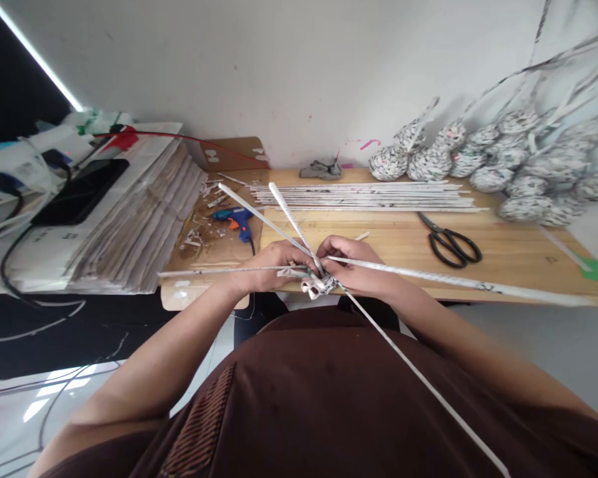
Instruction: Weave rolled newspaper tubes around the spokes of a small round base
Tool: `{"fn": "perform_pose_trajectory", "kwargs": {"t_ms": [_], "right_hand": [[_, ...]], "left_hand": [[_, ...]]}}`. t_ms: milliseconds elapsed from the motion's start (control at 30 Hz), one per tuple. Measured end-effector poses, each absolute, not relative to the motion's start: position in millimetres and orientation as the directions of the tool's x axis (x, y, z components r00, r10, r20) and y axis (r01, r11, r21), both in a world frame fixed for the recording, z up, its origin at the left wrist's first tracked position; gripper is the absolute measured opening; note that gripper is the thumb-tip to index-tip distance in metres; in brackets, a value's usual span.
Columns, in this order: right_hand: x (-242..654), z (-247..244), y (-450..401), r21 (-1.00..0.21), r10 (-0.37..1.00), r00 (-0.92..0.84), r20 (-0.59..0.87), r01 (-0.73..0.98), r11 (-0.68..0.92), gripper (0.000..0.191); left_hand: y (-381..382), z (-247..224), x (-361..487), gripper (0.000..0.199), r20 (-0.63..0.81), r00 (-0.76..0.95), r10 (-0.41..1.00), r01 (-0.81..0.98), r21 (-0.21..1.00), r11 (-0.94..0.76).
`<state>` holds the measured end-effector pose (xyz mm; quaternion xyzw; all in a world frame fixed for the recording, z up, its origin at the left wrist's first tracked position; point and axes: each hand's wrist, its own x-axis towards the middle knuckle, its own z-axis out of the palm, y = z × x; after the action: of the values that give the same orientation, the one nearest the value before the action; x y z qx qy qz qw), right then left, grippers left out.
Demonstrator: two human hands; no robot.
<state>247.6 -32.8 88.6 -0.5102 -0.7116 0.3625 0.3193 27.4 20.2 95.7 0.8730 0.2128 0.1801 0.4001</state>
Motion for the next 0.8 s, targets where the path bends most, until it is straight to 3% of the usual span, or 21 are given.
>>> {"fn": "perform_pose_trajectory", "kwargs": {"t_ms": [300, 533, 667, 800], "right_hand": [[241, 87, -38, -0.912, 0.976, -0.192, 0.105, 0.372, 0.171, 0.005], [240, 91, -45, -0.931, 0.986, -0.149, 0.076, 0.343, 0.124, 0.004], [242, 84, -46, -0.952, 0.984, -0.148, 0.098, 0.273, 0.135, 0.005], [244, 81, -48, -0.967, 0.980, -0.164, 0.110, 0.209, 0.143, 0.006]], "left_hand": [[4, 100, 34, 0.008, 0.161, 0.721, 0.674, 0.320, 0.785, -0.530], [-14, 83, 45, 0.015, 0.043, 0.463, 0.885, 0.301, 0.932, -0.202], [-20, 80, 50, 0.027, 0.070, 0.414, 0.908, 0.328, 0.919, -0.220], [-23, 84, 52, 0.012, 0.108, 0.389, 0.915, 0.409, 0.869, -0.277]]}}
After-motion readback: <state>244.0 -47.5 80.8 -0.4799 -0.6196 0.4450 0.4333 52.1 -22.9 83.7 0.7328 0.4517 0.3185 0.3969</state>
